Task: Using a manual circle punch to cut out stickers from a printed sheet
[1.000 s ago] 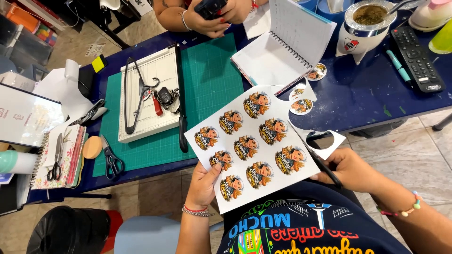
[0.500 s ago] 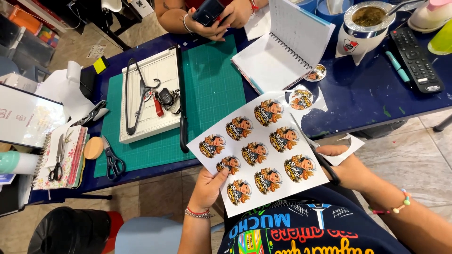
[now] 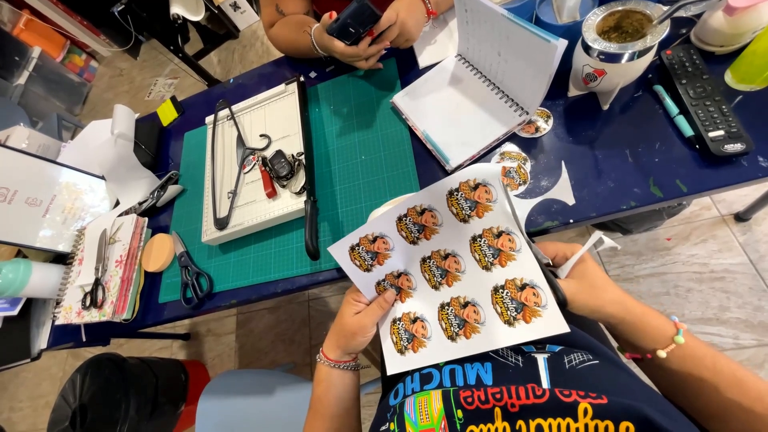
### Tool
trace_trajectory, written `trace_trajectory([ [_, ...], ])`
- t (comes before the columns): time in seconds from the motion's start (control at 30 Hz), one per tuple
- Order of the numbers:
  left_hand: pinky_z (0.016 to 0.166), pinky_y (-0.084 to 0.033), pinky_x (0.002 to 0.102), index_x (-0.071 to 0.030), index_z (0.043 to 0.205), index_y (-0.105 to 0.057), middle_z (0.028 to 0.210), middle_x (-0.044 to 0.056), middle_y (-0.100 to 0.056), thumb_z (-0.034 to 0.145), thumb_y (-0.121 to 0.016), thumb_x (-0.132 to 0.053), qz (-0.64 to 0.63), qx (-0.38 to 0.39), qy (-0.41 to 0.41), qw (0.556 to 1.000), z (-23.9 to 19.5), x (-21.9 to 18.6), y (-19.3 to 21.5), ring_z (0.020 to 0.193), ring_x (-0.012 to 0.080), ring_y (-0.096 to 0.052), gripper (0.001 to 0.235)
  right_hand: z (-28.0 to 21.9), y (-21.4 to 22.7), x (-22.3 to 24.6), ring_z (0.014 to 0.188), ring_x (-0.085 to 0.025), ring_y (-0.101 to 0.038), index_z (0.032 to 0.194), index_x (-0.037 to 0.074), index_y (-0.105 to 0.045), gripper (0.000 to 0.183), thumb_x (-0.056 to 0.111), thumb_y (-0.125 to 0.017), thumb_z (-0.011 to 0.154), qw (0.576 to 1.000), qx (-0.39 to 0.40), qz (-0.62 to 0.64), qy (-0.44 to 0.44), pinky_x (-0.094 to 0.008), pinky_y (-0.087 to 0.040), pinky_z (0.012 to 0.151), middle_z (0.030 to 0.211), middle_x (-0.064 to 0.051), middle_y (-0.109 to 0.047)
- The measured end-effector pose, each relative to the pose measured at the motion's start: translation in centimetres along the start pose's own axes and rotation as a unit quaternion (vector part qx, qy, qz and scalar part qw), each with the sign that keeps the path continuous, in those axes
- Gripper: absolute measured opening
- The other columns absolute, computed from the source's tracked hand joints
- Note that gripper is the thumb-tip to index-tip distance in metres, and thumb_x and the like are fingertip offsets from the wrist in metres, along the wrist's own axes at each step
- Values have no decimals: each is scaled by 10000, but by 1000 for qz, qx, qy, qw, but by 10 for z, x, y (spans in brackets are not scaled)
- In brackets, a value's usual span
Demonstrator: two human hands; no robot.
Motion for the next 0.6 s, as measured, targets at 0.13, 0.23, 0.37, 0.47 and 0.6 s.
trace_trajectory([
  [0.13,1067,-543,438,-76,1358,-633,1372,89,-672,1029,-588,-209,30,3,-14,999,1,-2,2,1273,258,-632,357,3,1,7,836,-190,-771,956,-16,-816,256,17,-842,703,1000,-10,-14,13,-356,-643,648,951,-124,-850],
  [0.23,1075,-542,445,-85,1342,-649,1365,89,-677,1017,-617,-192,-6,-9,-6,1000,0,4,7,1268,253,-631,343,5,3,6,845,-131,-714,983,1,-821,280,82,-837,716,998,-13,-54,27,-330,-594,666,939,-72,-846],
  [0.37,1108,-511,438,-62,1349,-636,1378,94,-668,1019,-585,-210,31,4,-14,999,3,-9,-1,1286,255,-621,365,5,0,0,825,-179,-771,1008,-25,-810,352,168,-871,721,998,3,-10,63,-349,-654,663,961,-114,-854],
  [0.47,1032,-572,437,-45,1300,-681,1330,110,-708,995,-603,-164,12,-24,14,1000,2,2,6,1228,258,-670,337,5,-2,1,778,-155,-743,902,-19,-799,179,49,-837,742,998,0,-17,59,-321,-602,620,886,-101,-850],
  [0.6,1043,-553,423,-60,1316,-656,1329,97,-692,1012,-618,-191,-24,8,6,1000,0,10,8,1220,242,-653,334,11,0,15,909,-148,-752,1002,19,-821,332,137,-851,693,994,-24,-102,25,-338,-605,768,1002,-74,-861],
])
Point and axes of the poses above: each hand's wrist, its own z-axis towards the middle knuckle, its own y-axis out of the back of the hand, x = y × z, the point moved 7 cm from there along z, towards the middle knuckle
